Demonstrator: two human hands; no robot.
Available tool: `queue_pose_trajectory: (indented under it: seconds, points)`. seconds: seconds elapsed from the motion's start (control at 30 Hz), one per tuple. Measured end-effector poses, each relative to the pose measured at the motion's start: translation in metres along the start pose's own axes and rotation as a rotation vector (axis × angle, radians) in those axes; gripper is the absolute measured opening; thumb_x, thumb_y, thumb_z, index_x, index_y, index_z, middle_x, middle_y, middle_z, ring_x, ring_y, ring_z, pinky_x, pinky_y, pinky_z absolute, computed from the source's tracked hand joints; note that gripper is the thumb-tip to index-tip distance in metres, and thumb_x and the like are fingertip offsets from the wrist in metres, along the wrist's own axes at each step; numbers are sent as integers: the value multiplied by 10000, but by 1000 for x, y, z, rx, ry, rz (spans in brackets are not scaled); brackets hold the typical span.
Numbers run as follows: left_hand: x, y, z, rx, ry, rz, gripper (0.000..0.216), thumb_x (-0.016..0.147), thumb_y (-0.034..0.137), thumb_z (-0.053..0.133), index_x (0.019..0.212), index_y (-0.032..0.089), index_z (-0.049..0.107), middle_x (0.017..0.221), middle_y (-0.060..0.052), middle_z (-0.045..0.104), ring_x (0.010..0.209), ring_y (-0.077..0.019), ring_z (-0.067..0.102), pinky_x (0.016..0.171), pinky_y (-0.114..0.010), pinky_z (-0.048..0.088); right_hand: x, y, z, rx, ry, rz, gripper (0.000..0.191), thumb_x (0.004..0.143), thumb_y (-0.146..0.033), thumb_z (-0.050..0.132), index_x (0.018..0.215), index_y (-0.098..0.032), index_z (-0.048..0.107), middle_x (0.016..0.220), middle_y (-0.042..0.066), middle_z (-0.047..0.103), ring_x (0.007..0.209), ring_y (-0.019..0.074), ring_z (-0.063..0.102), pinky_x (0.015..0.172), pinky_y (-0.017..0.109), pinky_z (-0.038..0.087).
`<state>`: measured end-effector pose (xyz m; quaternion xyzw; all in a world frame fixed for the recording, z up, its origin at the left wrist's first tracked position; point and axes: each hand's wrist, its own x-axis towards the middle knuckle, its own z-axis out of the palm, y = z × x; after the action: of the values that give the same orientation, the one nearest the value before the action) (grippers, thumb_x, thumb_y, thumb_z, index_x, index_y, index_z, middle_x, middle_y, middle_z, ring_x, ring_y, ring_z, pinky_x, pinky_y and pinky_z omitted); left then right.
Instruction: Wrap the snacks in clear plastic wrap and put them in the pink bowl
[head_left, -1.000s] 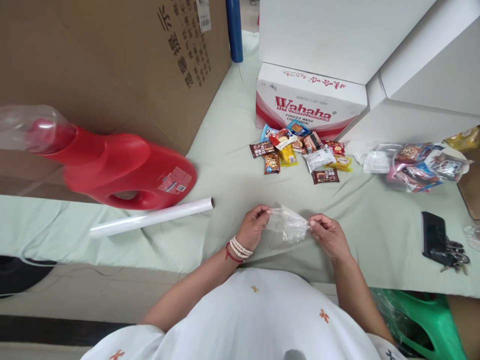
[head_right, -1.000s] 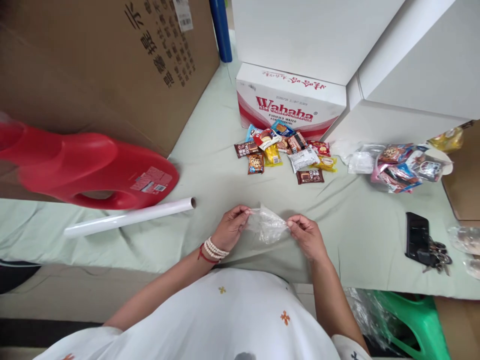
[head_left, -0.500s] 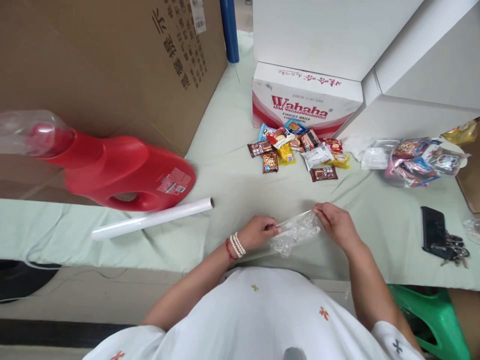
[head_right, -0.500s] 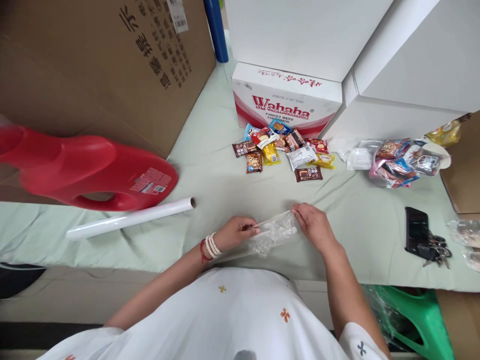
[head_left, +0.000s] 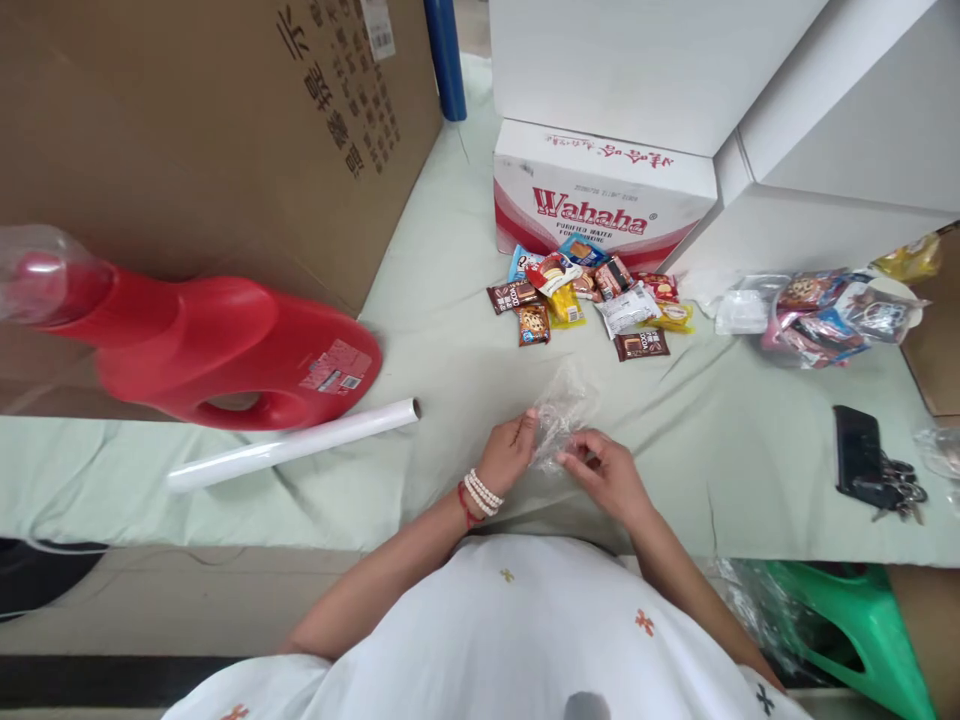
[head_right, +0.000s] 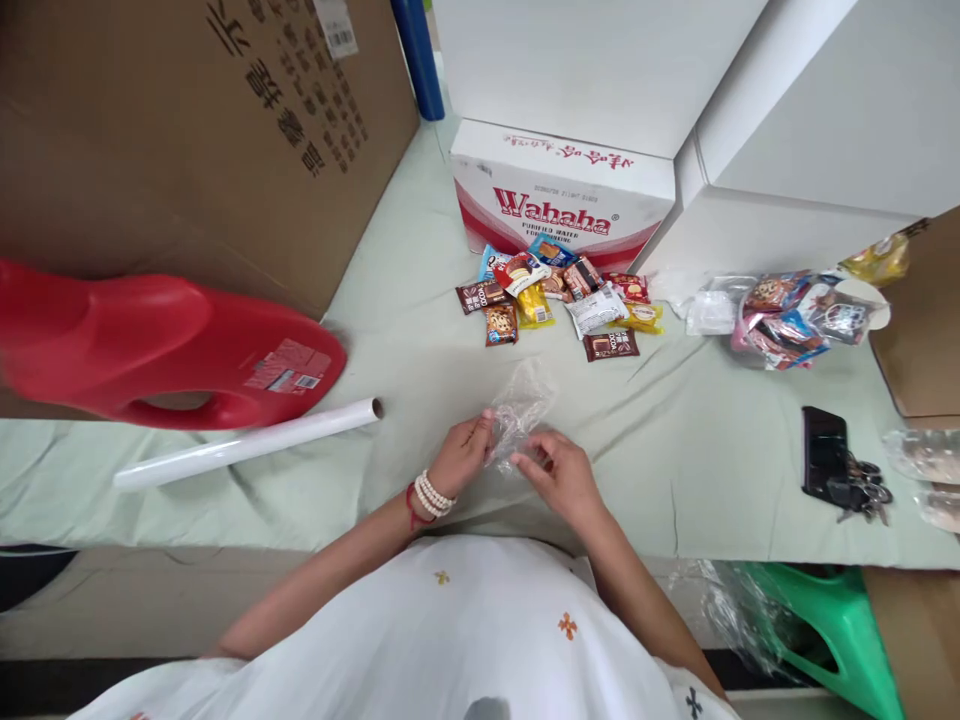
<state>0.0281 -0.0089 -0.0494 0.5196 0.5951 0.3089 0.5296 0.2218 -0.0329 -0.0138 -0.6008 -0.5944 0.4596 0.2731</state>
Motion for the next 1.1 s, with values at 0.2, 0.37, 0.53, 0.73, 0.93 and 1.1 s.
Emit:
queue_pose_trajectory:
  seconds: [0.2,0.37,0.53,0.73,0.93,1.1]
  points:
    - [7,8,-1,-594,8,-234,627,880,780,499,748,174,599,496,32,525,401,-82,373,424,-221,255,9,11,-22,274,-78,157,423,859,-588,699,771,-180,630,638,-36,458,602,106,378,571,246,306]
    - [14,9,-15,-1063,-14,-440,480,977,588,524,1028,128,653,490,68,516,321,-33,186,359,-183,131,8,27,-33,232,-369,188,441,892,-601,655,765,-183,592,649,-43,446,604,105,370,577,248,302]
    - [7,8,-12,-971,-82,-343,647,932,677,548,1266,130,643,526,58,539,352,-37,237,381,-182,127,9,17,-27,93,-101,27,404,947,-578,587,828,-195,640,746,-4,529,680,141,464,648,273,392]
    - [-7,7,6,-534,-98,-55,780,946,751,414,1332,121,664,567,26,555,465,-87,401,457,-229,283,35,-15,1,-86,204,-210,290,875,-509,710,947,-229,714,940,50,624,734,166,516,708,312,458]
    - [-6,3,-4,-647,25,-121,852,884,802,478,1360,113,635,566,32,541,448,-77,350,426,-219,212,52,-2,0,383,225,-116,233,859,-444,743,809,-220,699,890,11,616,824,146,566,763,274,479]
    - [4,-1,-18,-895,49,-218,793,870,751,576,1367,133,600,557,55,529,395,-42,211,408,-204,110,44,18,-20,864,327,154,344,738,-459,849,828,-225,613,847,-20,657,728,116,612,628,232,532]
